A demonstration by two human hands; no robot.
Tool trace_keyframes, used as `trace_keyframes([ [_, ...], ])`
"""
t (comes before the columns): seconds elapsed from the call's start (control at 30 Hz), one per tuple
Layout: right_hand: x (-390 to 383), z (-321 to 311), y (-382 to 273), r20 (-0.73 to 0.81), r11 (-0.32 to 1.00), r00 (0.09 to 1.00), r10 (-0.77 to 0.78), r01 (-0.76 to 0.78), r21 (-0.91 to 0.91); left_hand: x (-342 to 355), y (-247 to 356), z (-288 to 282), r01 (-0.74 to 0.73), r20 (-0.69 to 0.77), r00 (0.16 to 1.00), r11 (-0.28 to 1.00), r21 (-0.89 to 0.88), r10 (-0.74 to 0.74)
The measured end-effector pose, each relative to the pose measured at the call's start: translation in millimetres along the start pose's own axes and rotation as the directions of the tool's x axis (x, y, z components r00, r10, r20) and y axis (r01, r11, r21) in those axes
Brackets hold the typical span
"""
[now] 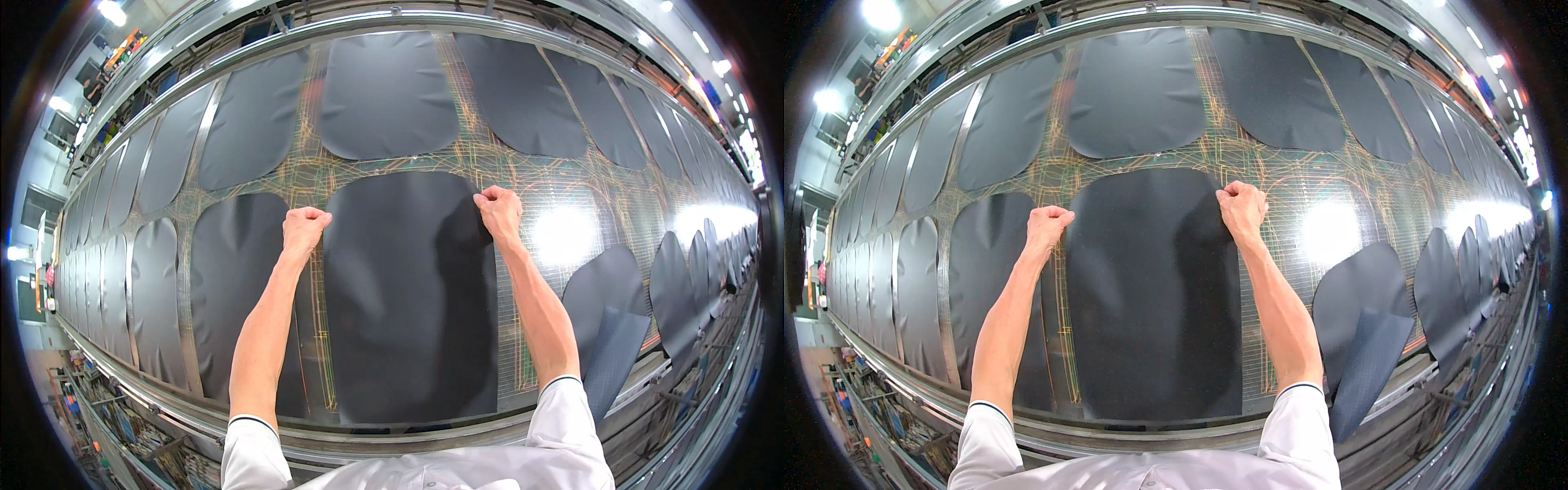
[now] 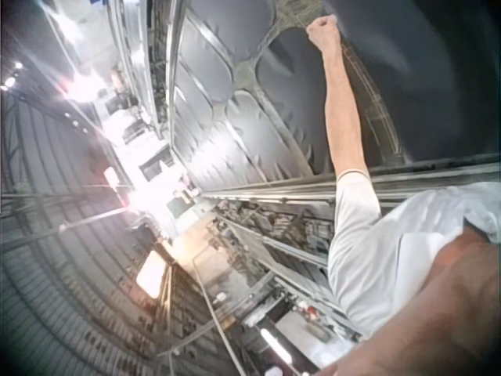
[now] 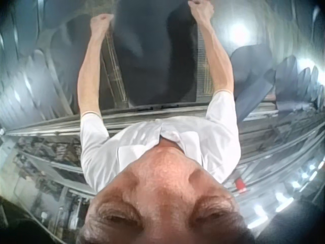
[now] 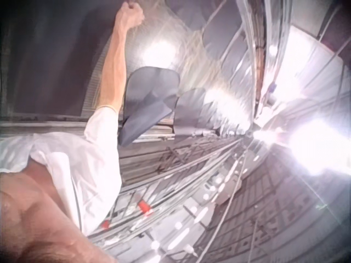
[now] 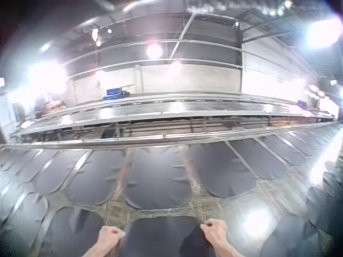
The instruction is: The person places and smooths black material patches onto a large curved metallic surface with a grid pattern. The person repeatedly lifts, positions, and presses down the material by hand to ensure it adheres to the surface.
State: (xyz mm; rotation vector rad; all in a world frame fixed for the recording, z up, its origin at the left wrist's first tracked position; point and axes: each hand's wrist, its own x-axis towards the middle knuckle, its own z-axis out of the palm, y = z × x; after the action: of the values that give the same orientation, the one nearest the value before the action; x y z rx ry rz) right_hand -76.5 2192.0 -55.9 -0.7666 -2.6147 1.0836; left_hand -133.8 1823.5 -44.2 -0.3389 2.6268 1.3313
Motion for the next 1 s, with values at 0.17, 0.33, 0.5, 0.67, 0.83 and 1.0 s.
trace_keyframes([
  [0.17,4,8,7,-0.042,1.0,0.999,0.008,-0.007,0.03,-5,5,1,0.043,-0.032,0.999,0.998,0.053,-0.042],
  [0.33,5,9,4,-0.021,0.994,0.997,0.081,-0.079,0.073,-8,6,-1,0.022,-0.051,0.999,0.998,0.063,-0.019],
  [0.5,6,8,0,-0.023,0.993,0.995,0.098,-0.096,0.072,-5,4,0,0.023,-0.058,0.998,0.998,0.064,-0.019],
  [0.67,6,6,-3,-0.024,0.993,0.993,0.112,-0.11,0.049,-6,5,1,0.007,-0.063,0.998,0.997,0.08,-0.002],
  [0.83,6,6,-3,-0.022,0.994,0.994,0.107,-0.107,0.012,-5,8,1,0.038,-0.072,0.997,0.996,0.082,-0.032],
  [1.0,5,5,-6,-0.03,0.99,0.99,0.138,-0.137,0.028,-7,8,2,0.029,-0.067,0.997,0.996,0.09,-0.023],
])
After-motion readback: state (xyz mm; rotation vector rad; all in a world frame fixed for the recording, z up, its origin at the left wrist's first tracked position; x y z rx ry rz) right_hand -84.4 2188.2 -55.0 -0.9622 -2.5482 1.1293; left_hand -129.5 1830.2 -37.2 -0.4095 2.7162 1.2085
